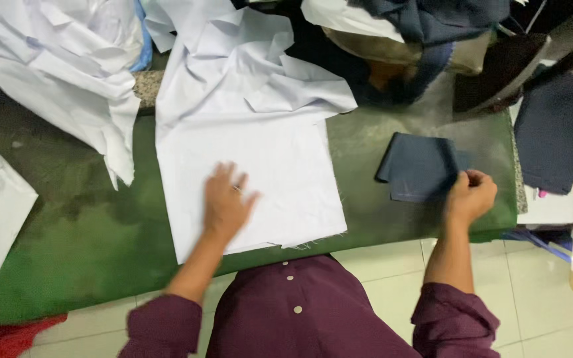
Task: The person aligns a template onto white fabric, marks boundaries using a ruler and a marking tool, and then cuts out the shape with shears.
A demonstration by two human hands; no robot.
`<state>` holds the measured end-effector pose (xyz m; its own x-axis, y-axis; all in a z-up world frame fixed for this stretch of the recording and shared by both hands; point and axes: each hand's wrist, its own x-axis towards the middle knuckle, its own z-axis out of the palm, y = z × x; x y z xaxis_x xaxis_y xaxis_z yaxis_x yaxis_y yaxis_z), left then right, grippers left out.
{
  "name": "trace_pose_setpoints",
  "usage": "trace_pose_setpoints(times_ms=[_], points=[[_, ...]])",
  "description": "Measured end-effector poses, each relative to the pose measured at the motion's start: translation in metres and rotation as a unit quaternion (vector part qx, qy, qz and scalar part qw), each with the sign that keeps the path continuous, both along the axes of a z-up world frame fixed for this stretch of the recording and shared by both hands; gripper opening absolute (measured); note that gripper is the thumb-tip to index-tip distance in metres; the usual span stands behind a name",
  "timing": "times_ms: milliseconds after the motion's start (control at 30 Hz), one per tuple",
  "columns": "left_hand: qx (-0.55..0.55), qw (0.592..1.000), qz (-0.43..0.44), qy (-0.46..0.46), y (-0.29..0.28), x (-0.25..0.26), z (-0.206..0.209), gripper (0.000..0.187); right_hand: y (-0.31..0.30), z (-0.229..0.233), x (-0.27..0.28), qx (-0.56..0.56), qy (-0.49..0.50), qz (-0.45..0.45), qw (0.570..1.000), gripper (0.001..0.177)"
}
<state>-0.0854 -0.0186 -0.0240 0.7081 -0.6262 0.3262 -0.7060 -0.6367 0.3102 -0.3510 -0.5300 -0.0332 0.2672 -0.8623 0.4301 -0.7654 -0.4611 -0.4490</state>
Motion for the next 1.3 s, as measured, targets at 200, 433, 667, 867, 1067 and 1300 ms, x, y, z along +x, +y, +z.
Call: trace_pose_setpoints(times_ms=[200, 433, 667, 867, 1067, 1300], points=[[0.153, 0.851, -0.388, 0.319, -0.090, -0.116, 0.084, 0.054, -0.070, -0.016, -0.041, 0.264, 0.064, -0.139, 0.952, 0.070], [0.029, 0.921, -0.256, 0.291, -0.042, -0.086, 0.053, 0.046, -0.091, -0.020, -0.049, -0.117, 0.108, 0.075, 0.984, 0.030], [-0.118, 0.909, -0.037, 0.399, -0.014, -0.057, 0.070, 0.035, 0.139, 0.200, 0.093, 0.102, 0.068, 0.342, 0.932, 0.019], [-0.371, 0.573, 0.163, 0.713, -0.007, -0.034, 0.063, 0.078, 0.282, 0.308, 0.161, 0.446, -0.164, 0.457, 0.752, 0.018], [-0.580, 0.426, 0.280, 0.635, 0.076, -0.011, 0.070, 0.042, 0.278, 0.224, 0.175, 0.498, -0.220, 0.388, 0.744, 0.015], [-0.231, 0.805, 0.335, 0.432, 0.109, 0.028, 0.023, 0.062, 0.253, 0.030, 0.136, 0.371, 0.088, 0.296, 0.876, 0.017]])
